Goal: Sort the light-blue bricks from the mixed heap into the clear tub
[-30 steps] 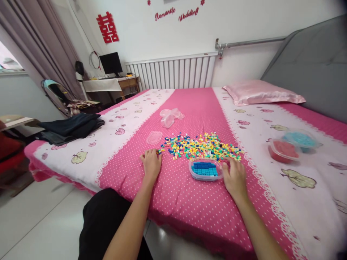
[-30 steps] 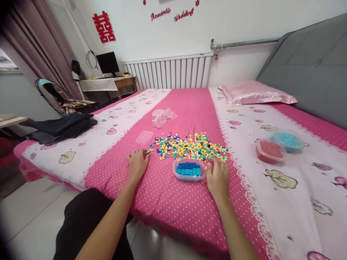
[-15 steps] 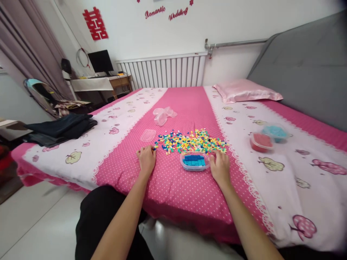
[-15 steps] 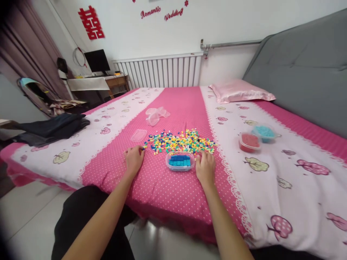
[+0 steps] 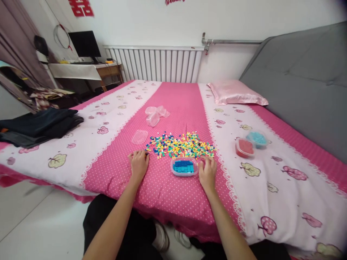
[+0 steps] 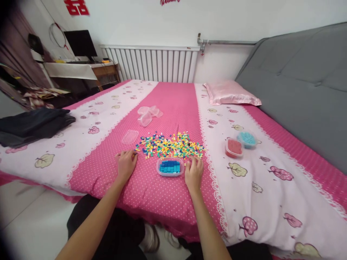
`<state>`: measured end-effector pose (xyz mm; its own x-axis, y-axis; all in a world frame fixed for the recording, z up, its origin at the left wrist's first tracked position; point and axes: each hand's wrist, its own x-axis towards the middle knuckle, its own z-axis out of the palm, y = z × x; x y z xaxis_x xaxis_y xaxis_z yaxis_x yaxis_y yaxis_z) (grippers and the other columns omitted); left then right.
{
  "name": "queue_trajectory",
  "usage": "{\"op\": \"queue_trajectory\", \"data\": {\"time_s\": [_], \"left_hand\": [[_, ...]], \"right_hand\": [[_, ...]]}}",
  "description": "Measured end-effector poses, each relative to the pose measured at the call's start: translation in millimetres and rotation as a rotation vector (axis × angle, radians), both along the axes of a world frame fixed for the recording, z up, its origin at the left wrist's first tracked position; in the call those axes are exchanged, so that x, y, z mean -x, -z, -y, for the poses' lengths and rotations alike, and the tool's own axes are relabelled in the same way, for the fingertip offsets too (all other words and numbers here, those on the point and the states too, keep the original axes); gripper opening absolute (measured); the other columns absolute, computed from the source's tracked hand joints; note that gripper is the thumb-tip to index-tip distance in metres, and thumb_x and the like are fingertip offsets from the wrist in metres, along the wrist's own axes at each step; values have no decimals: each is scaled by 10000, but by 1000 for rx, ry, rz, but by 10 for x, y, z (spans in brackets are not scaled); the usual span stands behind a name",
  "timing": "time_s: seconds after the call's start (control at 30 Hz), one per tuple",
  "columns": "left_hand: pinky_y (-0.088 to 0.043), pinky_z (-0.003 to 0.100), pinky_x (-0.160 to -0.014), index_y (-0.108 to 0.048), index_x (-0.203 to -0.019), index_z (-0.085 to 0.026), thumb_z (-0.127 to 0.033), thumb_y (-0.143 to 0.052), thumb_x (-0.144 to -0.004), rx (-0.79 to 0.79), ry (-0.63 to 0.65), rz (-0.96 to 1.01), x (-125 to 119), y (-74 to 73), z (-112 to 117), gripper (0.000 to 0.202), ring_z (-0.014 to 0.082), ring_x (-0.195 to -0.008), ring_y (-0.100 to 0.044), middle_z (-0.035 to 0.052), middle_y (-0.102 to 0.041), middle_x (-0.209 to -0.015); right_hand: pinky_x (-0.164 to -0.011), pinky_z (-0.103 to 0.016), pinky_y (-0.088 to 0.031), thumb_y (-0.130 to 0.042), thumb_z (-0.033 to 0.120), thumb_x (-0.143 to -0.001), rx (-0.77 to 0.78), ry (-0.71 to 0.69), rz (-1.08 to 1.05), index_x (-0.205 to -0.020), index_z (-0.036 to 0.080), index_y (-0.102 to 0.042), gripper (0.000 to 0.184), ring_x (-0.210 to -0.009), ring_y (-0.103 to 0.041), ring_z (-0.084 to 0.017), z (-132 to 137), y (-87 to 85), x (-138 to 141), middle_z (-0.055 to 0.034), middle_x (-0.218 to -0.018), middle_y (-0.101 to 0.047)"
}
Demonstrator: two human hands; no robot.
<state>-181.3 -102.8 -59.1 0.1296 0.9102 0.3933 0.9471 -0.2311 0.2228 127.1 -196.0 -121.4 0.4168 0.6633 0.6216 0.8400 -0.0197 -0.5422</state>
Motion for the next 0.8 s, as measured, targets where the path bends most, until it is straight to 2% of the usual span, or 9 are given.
{"op": "queue_trajectory", "data": {"time_s": [0.23, 0.53, 0.8], "left_hand": [[-267, 450, -1053, -653, -993, -222, -338, -461, -987, -13, 26, 16, -5, 7, 16, 225, 261, -1111, -572, 66, -733, -1062], [-267, 454, -1077, -699, -1069, -260, -379, -490, -978, 38, 156, 52, -18, 55, 14, 257, 257, -1131, -568, 51, -735, -1127], [-286, 452, -1042, -705, -1086, -262, -410, -470, -1000, 1, 239, 59, -24, 115, -54, 291, 259, -1101, -568, 45, -737, -1112]], "right_hand": [[-934, -477, -546, -629, 393, -959, -6, -24, -30, -1282, 183, -594, 387, -1118, -627, -242, 37, -20, 26, -97, -1302, -611], [-942, -479, -543, -626, 392, -961, 62, -13, -44, -1280, 186, -597, 381, -1127, -624, -243, 57, -32, -23, -98, -1310, -608], [-938, -473, -545, -622, 391, -963, 71, 18, -28, -1274, 189, -600, 371, -1118, -627, -238, 4, -54, -23, -97, -1304, -611]]}}
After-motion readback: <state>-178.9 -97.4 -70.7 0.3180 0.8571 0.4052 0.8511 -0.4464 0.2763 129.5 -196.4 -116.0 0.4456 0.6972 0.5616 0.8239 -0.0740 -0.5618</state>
